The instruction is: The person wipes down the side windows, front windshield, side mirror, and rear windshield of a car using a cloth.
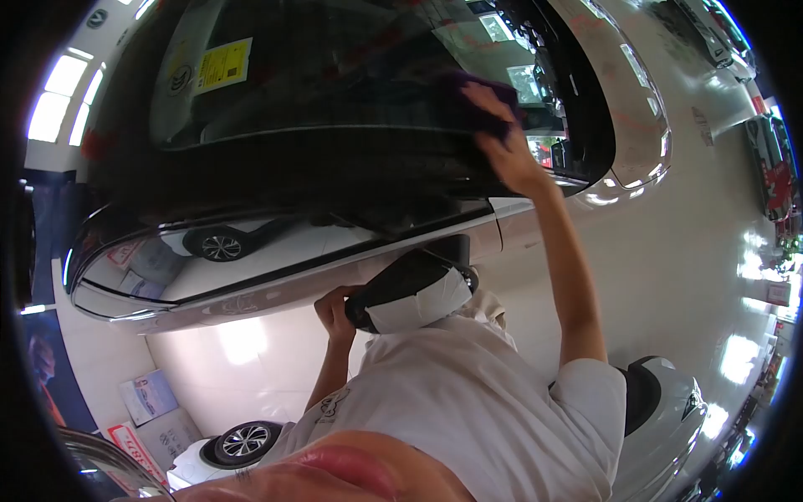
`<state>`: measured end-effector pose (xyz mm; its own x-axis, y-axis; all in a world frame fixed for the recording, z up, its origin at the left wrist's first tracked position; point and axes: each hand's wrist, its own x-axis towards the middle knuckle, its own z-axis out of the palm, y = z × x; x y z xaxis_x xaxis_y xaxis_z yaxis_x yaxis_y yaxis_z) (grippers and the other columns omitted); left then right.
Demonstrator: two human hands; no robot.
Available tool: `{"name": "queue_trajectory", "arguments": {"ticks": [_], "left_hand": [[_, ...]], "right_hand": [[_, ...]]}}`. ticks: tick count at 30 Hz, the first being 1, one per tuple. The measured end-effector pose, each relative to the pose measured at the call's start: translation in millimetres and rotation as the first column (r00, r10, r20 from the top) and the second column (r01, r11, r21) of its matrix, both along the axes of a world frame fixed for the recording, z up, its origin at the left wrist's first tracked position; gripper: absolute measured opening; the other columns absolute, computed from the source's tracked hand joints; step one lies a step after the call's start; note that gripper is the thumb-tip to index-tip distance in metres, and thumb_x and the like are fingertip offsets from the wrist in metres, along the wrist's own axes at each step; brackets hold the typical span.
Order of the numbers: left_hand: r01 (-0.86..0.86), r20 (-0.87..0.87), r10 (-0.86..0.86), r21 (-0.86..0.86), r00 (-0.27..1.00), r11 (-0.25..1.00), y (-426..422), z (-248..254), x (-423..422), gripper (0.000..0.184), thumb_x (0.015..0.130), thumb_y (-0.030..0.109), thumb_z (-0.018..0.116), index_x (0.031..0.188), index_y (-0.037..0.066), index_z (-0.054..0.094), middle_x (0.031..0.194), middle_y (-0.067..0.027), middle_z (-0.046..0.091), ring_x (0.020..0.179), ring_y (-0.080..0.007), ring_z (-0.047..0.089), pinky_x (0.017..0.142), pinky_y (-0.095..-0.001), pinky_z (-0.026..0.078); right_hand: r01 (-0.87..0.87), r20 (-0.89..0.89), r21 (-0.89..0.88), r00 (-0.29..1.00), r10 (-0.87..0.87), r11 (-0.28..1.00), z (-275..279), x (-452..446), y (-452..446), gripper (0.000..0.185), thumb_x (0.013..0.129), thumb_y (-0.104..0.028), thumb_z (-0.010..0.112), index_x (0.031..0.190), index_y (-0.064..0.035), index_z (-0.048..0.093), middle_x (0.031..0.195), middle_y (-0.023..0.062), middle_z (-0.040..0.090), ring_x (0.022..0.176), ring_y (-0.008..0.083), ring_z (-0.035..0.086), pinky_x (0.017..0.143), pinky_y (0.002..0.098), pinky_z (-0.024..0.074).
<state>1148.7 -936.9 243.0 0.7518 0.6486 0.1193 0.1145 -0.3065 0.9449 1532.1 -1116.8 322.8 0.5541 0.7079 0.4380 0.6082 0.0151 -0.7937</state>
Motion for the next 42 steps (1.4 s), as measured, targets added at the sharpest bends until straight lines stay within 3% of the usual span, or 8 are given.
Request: {"name": "queue_trajectory", "arguments": {"ticks": [11, 17, 19, 24, 31, 33, 38, 42], "left_hand": [[-0.079, 0.093, 0.077, 0.024, 0.993, 0.997, -3.1, 4.6, 2.1, 0.056, 0.099, 0.034, 0.040, 0.082, -0.006, 0.074, 0.076, -0.0153, 0.073, 0.067, -0.0233, 0.069, 0.065, -0.0313, 0.052], [-0.089, 0.113, 0.091, -0.025, 0.989, 0.996, -3.8, -4.6, -0.7, 0.057, 0.101, 0.037, 0.040, 0.081, -0.005, 0.075, 0.077, -0.0148, 0.074, 0.070, -0.0239, 0.069, 0.069, -0.0322, 0.052], [-0.113, 0.124, 0.116, -0.032, 0.985, 0.993, -4.5, -11.0, -1.6, 0.054, 0.099, 0.032, 0.040, 0.081, -0.005, 0.075, 0.078, -0.0146, 0.074, 0.073, -0.0230, 0.069, 0.073, -0.0325, 0.052], [-0.113, 0.119, 0.118, -0.046, 0.986, 0.993, -7.9, -3.0, 1.0, 0.050, 0.097, 0.027, 0.040, 0.083, -0.006, 0.074, 0.080, -0.0149, 0.074, 0.074, -0.0223, 0.069, 0.073, -0.0323, 0.052], [-0.151, 0.119, 0.157, -0.060, 0.980, 0.987, -10.0, -7.7, 1.5, 0.049, 0.097, 0.026, 0.040, 0.084, -0.006, 0.075, 0.080, -0.0148, 0.074, 0.071, -0.0218, 0.068, 0.070, -0.0320, 0.052], [-0.156, 0.089, 0.159, -0.037, 0.983, 0.987, -8.1, -7.1, 0.8, 0.050, 0.098, 0.028, 0.040, 0.084, -0.006, 0.074, 0.079, -0.0145, 0.074, 0.071, -0.0215, 0.068, 0.069, -0.0319, 0.051], [-0.153, 0.038, 0.154, -0.024, 0.987, 0.988, -6.9, -5.8, -1.3, 0.051, 0.097, 0.028, 0.039, 0.084, -0.005, 0.075, 0.078, -0.0145, 0.073, 0.071, -0.0221, 0.067, 0.072, -0.0320, 0.051], [-0.138, 0.008, 0.138, 0.009, 0.990, 0.990, -3.9, -6.1, -0.6, 0.053, 0.097, 0.030, 0.038, 0.082, -0.006, 0.074, 0.077, -0.0155, 0.073, 0.072, -0.0242, 0.068, 0.072, -0.0324, 0.051]], "right_hand": [[0.581, 0.151, -0.607, 0.754, -0.639, 0.542, -69.7, 220.4, 17.5, 0.046, 0.101, -0.045, 0.037, 0.139, -0.0230, 0.050, 0.148, 0.0269, 0.039, 0.139, 0.0446, 0.034, 0.113, 0.0489, 0.0306], [0.364, 0.776, -0.259, 0.630, -0.031, 0.894, 61.4, 123.6, 318.7, 0.042, 0.099, -0.048, 0.043, 0.137, -0.0344, 0.056, 0.152, 0.0124, 0.040, 0.139, 0.0336, 0.038, 0.111, 0.0519, 0.0341], [0.062, 0.351, -0.130, 0.936, -0.012, 0.990, 136.9, 22.8, 379.6, 0.066, 0.091, -0.062, 0.043, 0.142, -0.0209, 0.053, 0.157, 0.0088, 0.036, 0.145, 0.0331, 0.031, 0.116, 0.0514, 0.0277], [-0.185, 0.452, -0.148, 0.861, 0.233, 0.971, 196.1, -119.5, 461.7, 0.077, 0.093, -0.059, 0.033, 0.156, -0.0142, 0.031, 0.165, 0.0026, 0.021, 0.153, 0.0250, 0.011, 0.122, 0.0482, 0.0054], [-0.282, 0.487, -0.075, 0.826, 0.282, 0.956, 151.1, -79.0, 371.9, 0.066, 0.094, -0.052, 0.041, 0.152, -0.0230, 0.037, 0.162, 0.0036, 0.028, 0.151, 0.0235, 0.019, 0.123, 0.0393, 0.0139], [-0.277, 0.418, 0.088, 0.882, 0.217, 0.957, 121.4, -34.3, 316.5, 0.059, 0.092, -0.042, 0.053, 0.147, -0.0242, 0.045, 0.138, 0.0098, 0.058, 0.133, 0.0256, 0.050, 0.111, 0.0390, 0.0387], [0.099, 0.000, -0.076, 0.995, -0.099, 0.992, 44.6, 80.2, 133.6, 0.055, 0.089, -0.024, 0.062, 0.141, -0.0076, 0.050, 0.099, 0.0167, 0.067, 0.078, 0.0187, 0.062, 0.075, 0.0363, 0.0509], [0.531, -0.141, -0.462, 0.747, -0.650, 0.711, -86.8, 194.9, 16.0, 0.081, 0.091, -0.059, 0.051, 0.131, 0.0121, 0.048, 0.142, 0.0321, 0.046, 0.133, 0.0413, 0.045, 0.110, 0.0443, 0.0355]]}}
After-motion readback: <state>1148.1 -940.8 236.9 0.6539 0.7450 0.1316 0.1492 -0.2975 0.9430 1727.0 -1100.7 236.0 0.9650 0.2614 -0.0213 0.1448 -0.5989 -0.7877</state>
